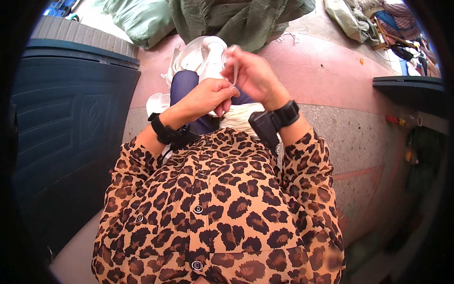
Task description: The recorder is lacing a white athletic shoe by hand while seated.
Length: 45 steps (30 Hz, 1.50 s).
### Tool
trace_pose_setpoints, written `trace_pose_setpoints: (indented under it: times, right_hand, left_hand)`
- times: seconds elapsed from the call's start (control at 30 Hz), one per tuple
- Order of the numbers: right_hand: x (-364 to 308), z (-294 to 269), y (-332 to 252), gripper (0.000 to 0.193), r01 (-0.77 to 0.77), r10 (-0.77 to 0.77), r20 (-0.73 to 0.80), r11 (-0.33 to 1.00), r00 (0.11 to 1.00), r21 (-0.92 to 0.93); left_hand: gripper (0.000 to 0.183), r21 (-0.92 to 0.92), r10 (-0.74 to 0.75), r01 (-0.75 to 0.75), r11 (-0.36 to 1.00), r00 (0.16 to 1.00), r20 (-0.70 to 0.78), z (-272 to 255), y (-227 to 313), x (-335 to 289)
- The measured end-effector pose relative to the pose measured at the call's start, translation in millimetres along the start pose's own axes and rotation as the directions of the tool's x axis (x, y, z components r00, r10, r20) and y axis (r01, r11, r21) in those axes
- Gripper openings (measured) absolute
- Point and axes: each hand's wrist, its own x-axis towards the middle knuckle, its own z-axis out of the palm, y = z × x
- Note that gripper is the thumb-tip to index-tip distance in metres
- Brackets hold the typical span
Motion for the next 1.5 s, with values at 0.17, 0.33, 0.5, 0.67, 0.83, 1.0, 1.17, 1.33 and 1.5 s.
trace_pose_setpoints:
  times: [0.17,0.33,0.5,0.67,0.83,1.0,1.17,1.33,1.5]
  right_hand:
    - [-9,14,-50,0.024,0.301,-0.301,0.006,0.950,0.954,-0.080]
    - [-35,15,-78,0.028,0.442,-0.460,0.008,0.848,0.888,-0.292]
    - [-43,-18,-87,0.037,0.412,-0.582,0.078,0.468,0.810,-0.782]
    - [-34,-38,-43,0.035,0.019,-0.393,-0.191,0.472,0.900,-0.881]
    - [-47,-33,33,0.063,0.151,-0.154,0.166,-0.105,0.974,-0.983]
    - [-83,-49,45,0.098,0.256,0.177,0.197,-0.434,0.964,-0.864]
    - [-104,-72,54,0.079,0.183,0.162,0.106,-0.591,0.981,-0.785]
    - [-127,-100,56,0.061,0.132,0.025,0.134,-0.419,0.991,-0.898]
    - [-130,-111,53,0.057,0.069,0.023,0.065,-0.385,0.998,-0.921]
  left_hand:
    - [0.028,-0.041,0.092,-0.091,0.995,0.996,0.016,2,10,-4]
    - [0.031,0.116,0.346,-0.367,0.923,0.924,0.163,-5,4,8]
    - [0.029,0.595,0.508,-0.267,0.758,0.814,-0.283,-69,-29,31]
    - [0.026,0.727,0.539,-0.079,0.682,0.726,-0.427,-89,-59,45]
    - [0.017,0.742,0.700,-0.267,0.615,0.619,-0.357,-65,-72,26]
    - [0.015,0.623,0.595,-0.304,0.721,0.732,-0.331,-42,-91,-6]
    - [0.027,0.499,0.507,-0.405,0.766,0.858,-0.080,-3,-110,-34]
    - [0.033,0.493,0.203,-0.293,0.819,0.952,0.229,16,-129,-64]
    - [0.031,0.489,0.263,-0.343,0.802,0.938,0.226,13,-134,-70]
